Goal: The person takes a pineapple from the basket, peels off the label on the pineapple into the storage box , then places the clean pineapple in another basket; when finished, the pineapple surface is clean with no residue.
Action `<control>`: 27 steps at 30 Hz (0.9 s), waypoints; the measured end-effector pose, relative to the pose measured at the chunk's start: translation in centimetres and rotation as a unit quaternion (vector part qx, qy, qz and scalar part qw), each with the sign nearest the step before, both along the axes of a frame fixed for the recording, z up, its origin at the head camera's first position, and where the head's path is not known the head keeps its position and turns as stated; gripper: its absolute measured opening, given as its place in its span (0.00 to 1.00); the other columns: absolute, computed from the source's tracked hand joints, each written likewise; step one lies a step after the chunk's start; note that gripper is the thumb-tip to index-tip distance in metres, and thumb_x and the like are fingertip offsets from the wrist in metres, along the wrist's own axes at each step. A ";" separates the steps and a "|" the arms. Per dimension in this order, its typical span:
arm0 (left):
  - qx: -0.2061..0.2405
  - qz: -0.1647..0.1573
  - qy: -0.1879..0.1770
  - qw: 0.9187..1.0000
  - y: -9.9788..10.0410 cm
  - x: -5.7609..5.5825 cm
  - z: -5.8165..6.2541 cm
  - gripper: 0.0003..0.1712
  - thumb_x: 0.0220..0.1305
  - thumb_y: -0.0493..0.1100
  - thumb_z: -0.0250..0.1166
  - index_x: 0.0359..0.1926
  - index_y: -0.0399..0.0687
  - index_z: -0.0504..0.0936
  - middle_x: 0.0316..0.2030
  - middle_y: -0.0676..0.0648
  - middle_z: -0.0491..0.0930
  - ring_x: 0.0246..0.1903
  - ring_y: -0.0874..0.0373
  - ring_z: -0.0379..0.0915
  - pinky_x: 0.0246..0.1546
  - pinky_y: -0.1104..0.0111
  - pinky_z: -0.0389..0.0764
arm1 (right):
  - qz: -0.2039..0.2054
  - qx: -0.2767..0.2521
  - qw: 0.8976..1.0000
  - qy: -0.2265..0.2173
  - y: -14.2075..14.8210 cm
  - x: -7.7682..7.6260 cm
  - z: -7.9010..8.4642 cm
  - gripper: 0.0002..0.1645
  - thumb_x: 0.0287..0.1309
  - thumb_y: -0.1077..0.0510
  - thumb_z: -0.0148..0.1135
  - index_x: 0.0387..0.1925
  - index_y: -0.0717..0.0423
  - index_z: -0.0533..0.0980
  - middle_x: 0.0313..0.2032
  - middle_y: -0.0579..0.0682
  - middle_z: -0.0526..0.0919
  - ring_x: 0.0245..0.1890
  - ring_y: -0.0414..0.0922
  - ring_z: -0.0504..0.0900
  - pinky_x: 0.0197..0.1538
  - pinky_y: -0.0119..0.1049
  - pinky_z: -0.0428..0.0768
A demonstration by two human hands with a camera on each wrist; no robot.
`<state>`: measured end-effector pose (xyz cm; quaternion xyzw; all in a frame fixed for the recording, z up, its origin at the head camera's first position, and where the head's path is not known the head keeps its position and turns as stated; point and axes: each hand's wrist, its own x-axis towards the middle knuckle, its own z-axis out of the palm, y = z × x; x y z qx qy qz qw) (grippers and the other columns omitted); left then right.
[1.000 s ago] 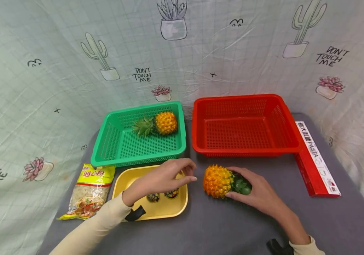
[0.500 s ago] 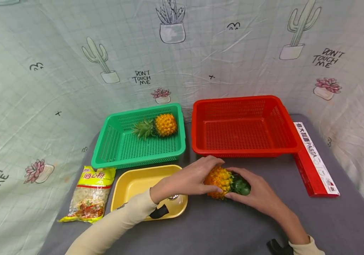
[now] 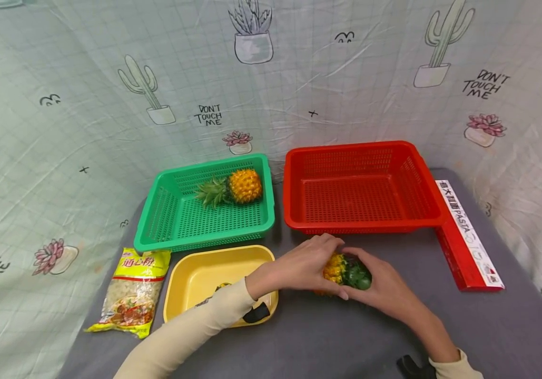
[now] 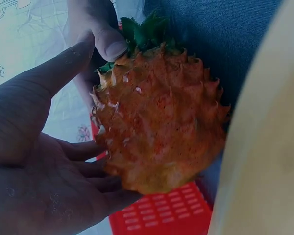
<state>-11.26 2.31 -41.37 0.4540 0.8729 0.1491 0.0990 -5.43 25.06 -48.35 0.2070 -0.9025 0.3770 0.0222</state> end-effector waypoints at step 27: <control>-0.126 -0.005 0.036 0.991 1.4 0.1 -0.3 0.48 0.52 0.74 0.78 0.62 0.47 0.78 0.47 0.53 0.75 0.45 0.61 0.68 0.46 0.72 0.69 | -0.008 -0.047 0.998 0.047 1.0 0.1 1.4 0.38 0.59 0.57 0.81 0.70 0.45 0.76 0.58 0.46 0.83 0.52 0.46 0.84 0.54 0.29 0.76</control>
